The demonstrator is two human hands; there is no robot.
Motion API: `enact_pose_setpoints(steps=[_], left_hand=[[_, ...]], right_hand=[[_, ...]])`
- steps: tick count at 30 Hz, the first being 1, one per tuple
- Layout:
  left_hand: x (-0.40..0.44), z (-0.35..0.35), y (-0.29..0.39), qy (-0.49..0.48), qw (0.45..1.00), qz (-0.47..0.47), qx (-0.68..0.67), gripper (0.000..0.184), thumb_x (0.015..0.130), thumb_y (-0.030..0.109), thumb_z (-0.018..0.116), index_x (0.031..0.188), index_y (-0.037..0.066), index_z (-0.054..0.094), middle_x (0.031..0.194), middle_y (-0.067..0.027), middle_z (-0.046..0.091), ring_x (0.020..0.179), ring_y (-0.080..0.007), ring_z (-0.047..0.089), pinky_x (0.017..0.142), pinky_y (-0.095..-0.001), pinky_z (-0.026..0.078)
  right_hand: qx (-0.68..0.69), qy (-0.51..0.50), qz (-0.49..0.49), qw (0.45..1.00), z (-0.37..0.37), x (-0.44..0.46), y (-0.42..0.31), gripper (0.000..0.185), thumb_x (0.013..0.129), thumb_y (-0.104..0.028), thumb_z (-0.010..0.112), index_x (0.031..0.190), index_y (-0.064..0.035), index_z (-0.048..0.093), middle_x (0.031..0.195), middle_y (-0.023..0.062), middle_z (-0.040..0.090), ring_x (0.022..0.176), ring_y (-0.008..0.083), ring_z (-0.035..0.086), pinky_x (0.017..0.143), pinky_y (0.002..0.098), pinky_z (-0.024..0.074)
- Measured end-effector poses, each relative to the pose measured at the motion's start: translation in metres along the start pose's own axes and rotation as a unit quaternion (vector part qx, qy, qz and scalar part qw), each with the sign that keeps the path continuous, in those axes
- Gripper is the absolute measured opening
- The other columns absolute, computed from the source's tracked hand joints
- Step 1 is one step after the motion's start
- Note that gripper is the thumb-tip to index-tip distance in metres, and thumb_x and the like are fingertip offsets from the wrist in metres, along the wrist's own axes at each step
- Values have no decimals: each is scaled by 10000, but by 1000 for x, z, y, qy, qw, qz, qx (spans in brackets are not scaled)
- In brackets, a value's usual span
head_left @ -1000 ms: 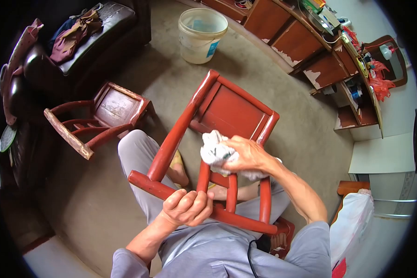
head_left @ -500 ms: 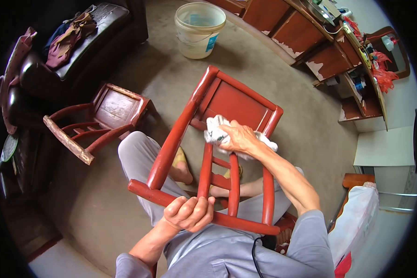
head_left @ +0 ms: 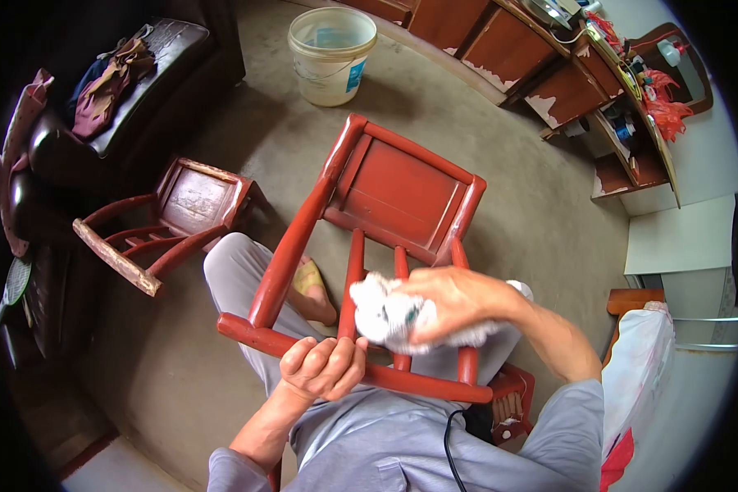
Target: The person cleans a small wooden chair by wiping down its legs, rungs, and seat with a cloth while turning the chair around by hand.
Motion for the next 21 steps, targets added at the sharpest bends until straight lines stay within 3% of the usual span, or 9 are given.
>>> enact_pose_setpoints(steps=[2, 5, 7, 9, 11, 12, 14, 18, 21], left_hand=[[-1, 0, 0, -26, 1000, 0, -15, 123, 843, 173, 765, 825, 203, 647, 870, 71, 641, 769, -82, 573, 759, -279, 405], [-2, 4, 2, 15, 1000, 2, 17, 119, 854, 181, 762, 825, 205, 649, 869, 75, 640, 766, -78, 571, 756, -281, 405], [-4, 3, 3, 17, 1000, 4, 17, 119, 858, 184, 763, 825, 206, 651, 868, 76, 640, 764, -77, 570, 749, -278, 403], [-6, 2, 3, 15, 1000, 1, 19, 118, 862, 187, 763, 825, 207, 653, 867, 77, 641, 763, -75, 568, 743, -276, 401], [-9, 0, 5, 16, 1000, 0, 22, 119, 869, 194, 765, 822, 207, 656, 865, 76, 643, 763, -73, 567, 729, -271, 396], [-9, 0, 4, 17, 1000, -1, 20, 116, 864, 190, 766, 818, 203, 661, 863, 72, 644, 766, -75, 569, 721, -266, 395], [-10, 0, 5, 18, 1000, -8, 24, 112, 865, 186, 764, 816, 200, 664, 861, 68, 644, 767, -75, 570, 720, -267, 397], [-8, 0, 4, 23, 1000, -11, 18, 111, 868, 174, 755, 806, 194, 666, 856, 57, 644, 770, -79, 575, 736, -264, 409], [-7, 2, 4, 29, 999, -11, 20, 162, 874, 199, 782, 783, 204, 649, 805, 93, 660, 695, -66, 548, 717, -265, 394]], right_hand=[[26, 4, -25, 999, 6, -9, -12, 627, 730, -429, 791, 1247, -94, 676, 1034, 197, 681, 1018, 383, 665, 908, 453, 524], [-11, 12, 49, 999, 3, 2, -6, 653, 737, -432, 791, 1278, -91, 660, 1006, 201, 692, 1022, 394, 668, 911, 455, 535], [-33, 51, 40, 997, 2, 22, 32, 674, 734, -443, 790, 1265, -50, 656, 1043, 234, 706, 1029, 403, 676, 904, 468, 538], [-72, 78, 103, 989, 1, 42, 72, 694, 742, -470, 777, 1252, -16, 651, 1075, 258, 712, 1045, 412, 680, 907, 475, 537], [-84, 130, 94, 983, 4, 61, 121, 719, 745, -501, 772, 1258, -12, 651, 1070, 284, 709, 1063, 409, 683, 904, 485, 540], [-121, 94, 166, 974, -3, 68, 117, 761, 743, -504, 769, 1310, -16, 630, 1105, 306, 686, 1073, 431, 677, 919, 502, 543], [-164, 171, 177, 955, 10, 81, 146, 755, 748, -475, 756, 1362, -64, 603, 1160, 312, 642, 1051, 463, 671, 918, 533, 539], [-167, 207, 206, 942, 11, 78, 145, 724, 753, -463, 747, 1367, -107, 606, 1144, 289, 639, 1038, 441, 665, 910, 514, 535], [-119, 173, 173, 962, 9, 47, 95, 707, 745, -440, 757, 1351, -104, 617, 1146, 270, 640, 1060, 416, 660, 926, 478, 535]])
Point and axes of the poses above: each hand's wrist, its own x-axis towards the middle knuckle, its own z-axis out of the palm, y = z × x, the point moved 4 cm from there along x, towards the middle knuckle
